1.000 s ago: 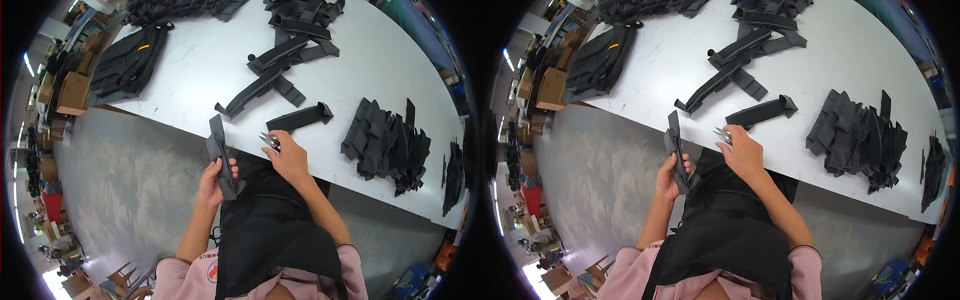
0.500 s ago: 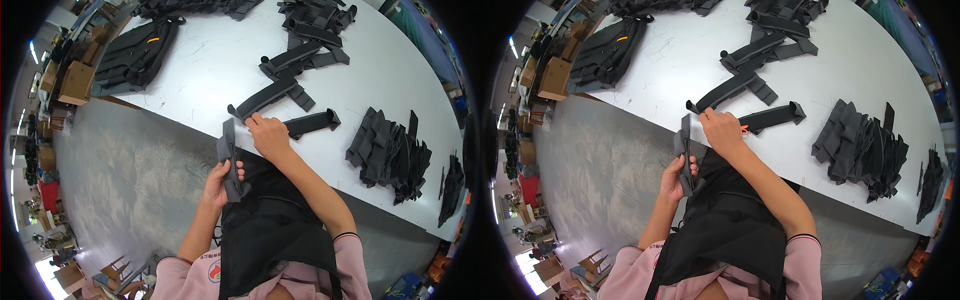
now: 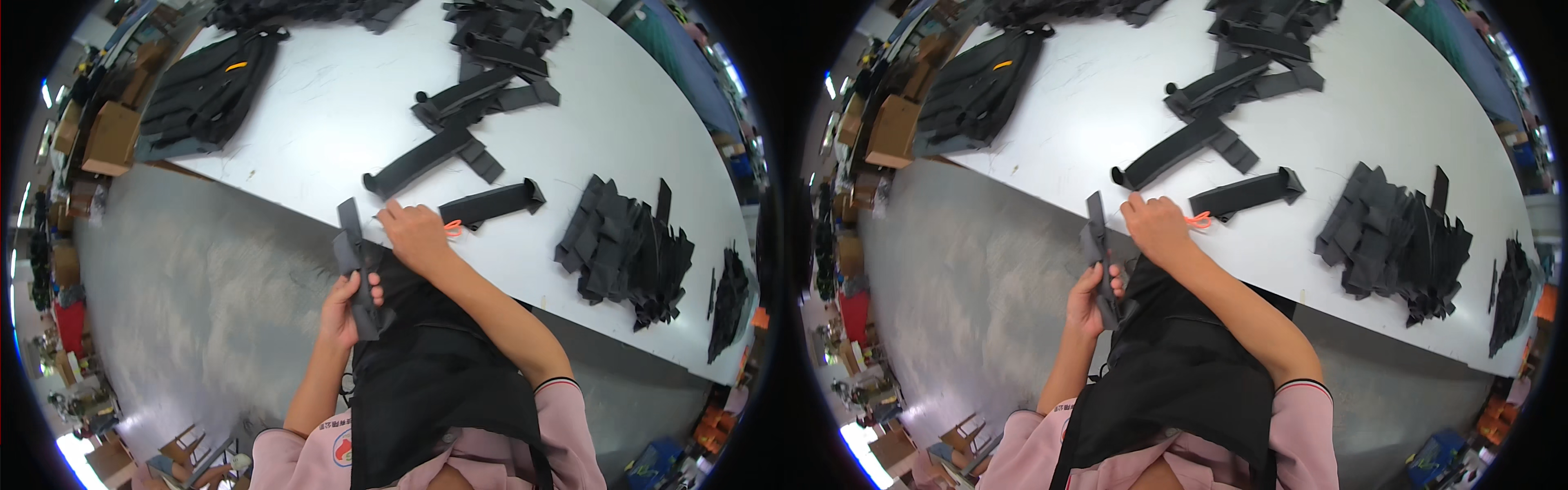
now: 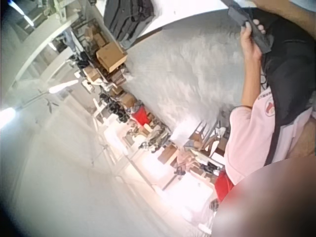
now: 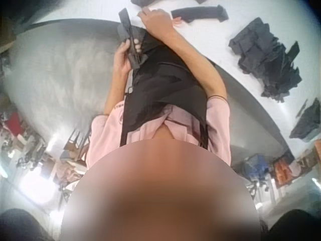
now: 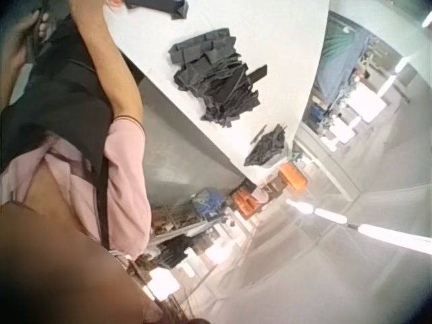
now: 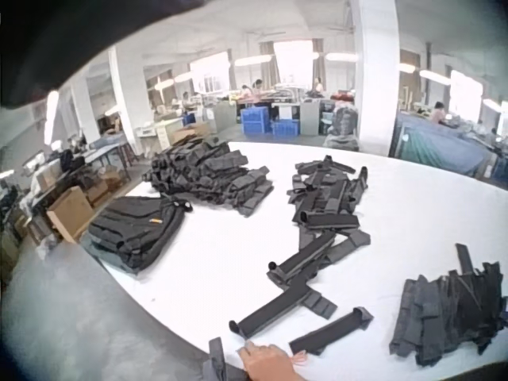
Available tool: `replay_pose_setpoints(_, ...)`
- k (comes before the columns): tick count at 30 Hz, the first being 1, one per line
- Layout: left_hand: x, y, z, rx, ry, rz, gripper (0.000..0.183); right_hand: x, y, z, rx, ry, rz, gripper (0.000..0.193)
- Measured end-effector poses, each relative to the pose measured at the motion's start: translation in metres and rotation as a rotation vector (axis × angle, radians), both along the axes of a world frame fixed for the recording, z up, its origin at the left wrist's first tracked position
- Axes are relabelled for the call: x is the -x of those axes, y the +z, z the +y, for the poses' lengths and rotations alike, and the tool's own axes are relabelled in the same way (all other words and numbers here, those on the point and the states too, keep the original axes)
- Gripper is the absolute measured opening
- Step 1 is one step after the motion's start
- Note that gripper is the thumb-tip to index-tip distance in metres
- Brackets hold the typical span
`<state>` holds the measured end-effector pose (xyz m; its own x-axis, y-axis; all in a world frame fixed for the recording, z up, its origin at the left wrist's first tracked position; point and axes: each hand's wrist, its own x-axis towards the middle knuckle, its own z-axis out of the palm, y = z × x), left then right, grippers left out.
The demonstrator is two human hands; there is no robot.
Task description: The recorder is sorting and organizing small black fabric strips on a large white table in a manufacturing facility.
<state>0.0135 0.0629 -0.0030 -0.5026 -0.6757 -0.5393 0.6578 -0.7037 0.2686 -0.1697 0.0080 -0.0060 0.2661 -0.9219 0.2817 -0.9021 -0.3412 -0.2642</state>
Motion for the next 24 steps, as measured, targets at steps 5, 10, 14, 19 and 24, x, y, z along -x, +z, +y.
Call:
replay_pose_setpoints(5, -0.016, 0.000, 0.000, 0.027, 0.083, 0.018, 0.032, 0.011, 0.009, 0.032, 0.006, -0.100, -0.166, 0.016)
replay_pose_setpoints(10, -0.014, -0.001, -0.003, 0.012, 0.045, 0.021, 0.034, 0.010, 0.016, 0.028, 0.191, -0.126, -0.165, 0.020)
replay_pose_setpoints(14, -0.005, 0.001, -0.001, 0.007, 0.026, 0.026, 0.034, 0.004, 0.005, 0.011, 0.153, -0.093, -0.074, 0.018)
replay_pose_setpoints(19, -0.010, -0.002, 0.004, -0.011, 0.027, 0.032, 0.036, 0.009, 0.004, 0.019, 0.028, -0.153, -0.201, 0.014)
replay_pose_setpoints(24, -0.025, -0.007, -0.002, 0.024, 0.130, 0.068, 0.040, 0.077, 0.025, 0.043, -0.134, -0.413, -0.268, 0.033)
